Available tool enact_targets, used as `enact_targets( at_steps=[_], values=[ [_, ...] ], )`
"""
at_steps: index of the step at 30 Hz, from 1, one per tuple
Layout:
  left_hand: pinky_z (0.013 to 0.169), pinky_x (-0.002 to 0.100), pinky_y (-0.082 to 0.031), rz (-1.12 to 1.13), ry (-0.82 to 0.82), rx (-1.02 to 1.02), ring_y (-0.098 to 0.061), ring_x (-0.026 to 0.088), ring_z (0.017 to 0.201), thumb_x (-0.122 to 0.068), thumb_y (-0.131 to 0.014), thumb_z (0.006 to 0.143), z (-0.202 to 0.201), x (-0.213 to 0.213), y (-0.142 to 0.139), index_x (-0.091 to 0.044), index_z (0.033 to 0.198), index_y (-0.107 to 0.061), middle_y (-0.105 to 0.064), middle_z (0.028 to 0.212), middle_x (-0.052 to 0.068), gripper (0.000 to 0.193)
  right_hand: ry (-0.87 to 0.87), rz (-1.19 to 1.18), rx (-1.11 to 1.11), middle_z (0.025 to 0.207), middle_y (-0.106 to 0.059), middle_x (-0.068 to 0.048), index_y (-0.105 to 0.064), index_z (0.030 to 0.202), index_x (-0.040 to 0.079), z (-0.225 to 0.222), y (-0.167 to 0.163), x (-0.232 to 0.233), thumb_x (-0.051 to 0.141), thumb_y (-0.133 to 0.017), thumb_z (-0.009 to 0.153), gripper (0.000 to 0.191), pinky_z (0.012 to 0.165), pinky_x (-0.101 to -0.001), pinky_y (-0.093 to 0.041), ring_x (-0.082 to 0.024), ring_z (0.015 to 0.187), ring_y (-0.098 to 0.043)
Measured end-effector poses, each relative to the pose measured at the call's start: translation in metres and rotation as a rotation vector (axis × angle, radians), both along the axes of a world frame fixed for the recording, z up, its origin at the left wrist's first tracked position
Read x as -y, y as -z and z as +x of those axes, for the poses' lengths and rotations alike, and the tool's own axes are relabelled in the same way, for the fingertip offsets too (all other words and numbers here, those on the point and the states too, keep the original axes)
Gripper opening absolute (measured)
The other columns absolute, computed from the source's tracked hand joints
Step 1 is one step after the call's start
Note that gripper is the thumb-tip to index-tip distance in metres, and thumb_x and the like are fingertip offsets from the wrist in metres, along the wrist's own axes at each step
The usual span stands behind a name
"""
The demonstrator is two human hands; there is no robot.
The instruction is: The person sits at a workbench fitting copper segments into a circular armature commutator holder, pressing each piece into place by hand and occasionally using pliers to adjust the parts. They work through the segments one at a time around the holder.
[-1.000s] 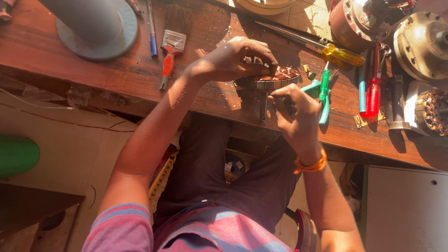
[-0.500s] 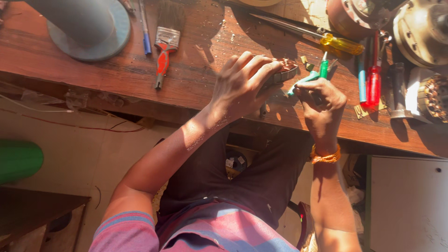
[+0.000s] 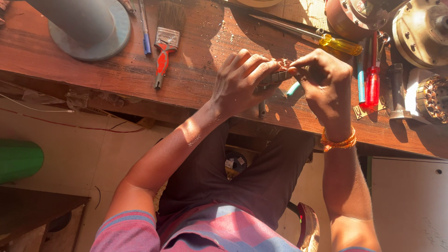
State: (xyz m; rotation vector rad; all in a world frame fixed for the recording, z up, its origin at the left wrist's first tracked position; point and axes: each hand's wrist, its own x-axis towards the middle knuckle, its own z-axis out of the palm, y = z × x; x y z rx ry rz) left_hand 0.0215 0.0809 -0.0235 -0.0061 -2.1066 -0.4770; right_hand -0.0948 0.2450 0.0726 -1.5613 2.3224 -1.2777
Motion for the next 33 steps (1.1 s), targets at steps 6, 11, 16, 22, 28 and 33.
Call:
enact_targets(
  at_steps=[6,11,16,22,28,33],
  values=[
    [0.091,0.039,-0.050,0.116,0.051,0.030,-0.060,0.022,0.104,-0.033,-0.085,0.087,0.007,-0.004,-0.018,-0.012,0.117,-0.068,-0.065,0.110,0.001,0.040,-0.063,0.078,-0.049,0.095,-0.074,-0.006,-0.071,0.105,0.000,-0.013,-0.007,0.013,0.002,-0.079,0.099,0.011,0.074,-0.0254,-0.054,-0.010,0.087,-0.071],
    [0.077,0.038,-0.056,0.611,0.080,0.340,-0.074,0.022,0.089,-0.042,-0.078,0.096,-0.014,0.006,-0.027,-0.012,0.106,-0.072,-0.076,0.093,0.003,0.032,-0.137,0.059,-0.229,0.096,-0.074,-0.009,-0.074,0.101,-0.001,-0.028,-0.010,0.032,0.008,-0.086,0.103,0.015,0.074,-0.0262,-0.053,-0.012,0.085,-0.071],
    [0.072,0.032,-0.059,0.732,0.474,0.263,-0.075,0.014,0.085,-0.026,-0.074,0.090,-0.050,0.033,-0.018,-0.005,0.114,-0.071,-0.077,0.092,0.005,0.032,-0.109,0.027,-0.141,0.091,-0.073,-0.008,-0.074,0.103,0.000,-0.028,-0.012,0.046,0.008,-0.086,0.099,0.015,0.070,-0.0285,-0.052,-0.013,0.081,-0.069],
    [0.076,0.026,-0.053,0.983,0.951,0.500,-0.063,0.005,0.087,-0.016,-0.071,0.099,-0.035,0.061,-0.011,-0.001,0.113,-0.071,-0.071,0.094,-0.003,0.020,-0.210,0.071,-0.154,0.091,-0.069,-0.007,-0.070,0.102,0.002,-0.004,-0.018,0.027,0.010,-0.085,0.099,0.018,0.069,-0.0311,-0.053,-0.015,0.079,-0.070],
    [0.089,0.023,-0.051,0.713,1.020,0.510,-0.060,0.002,0.099,-0.011,-0.071,0.102,-0.035,0.071,-0.025,-0.001,0.112,-0.071,-0.071,0.102,-0.004,0.014,-0.123,0.102,-0.266,0.089,-0.067,-0.010,-0.069,0.100,0.003,0.026,-0.008,0.004,0.005,-0.084,0.092,0.017,0.069,-0.0335,-0.050,-0.024,0.078,-0.067],
    [0.087,0.028,-0.052,0.618,0.821,0.551,-0.063,0.008,0.098,-0.023,-0.072,0.101,-0.024,0.068,-0.040,-0.005,0.117,-0.071,-0.072,0.103,0.002,0.024,-0.052,0.048,-0.201,0.086,-0.065,-0.010,-0.067,0.097,0.002,0.029,0.025,-0.012,0.001,-0.083,0.089,0.018,0.069,-0.0336,-0.048,-0.022,0.076,-0.064]
  ],
)
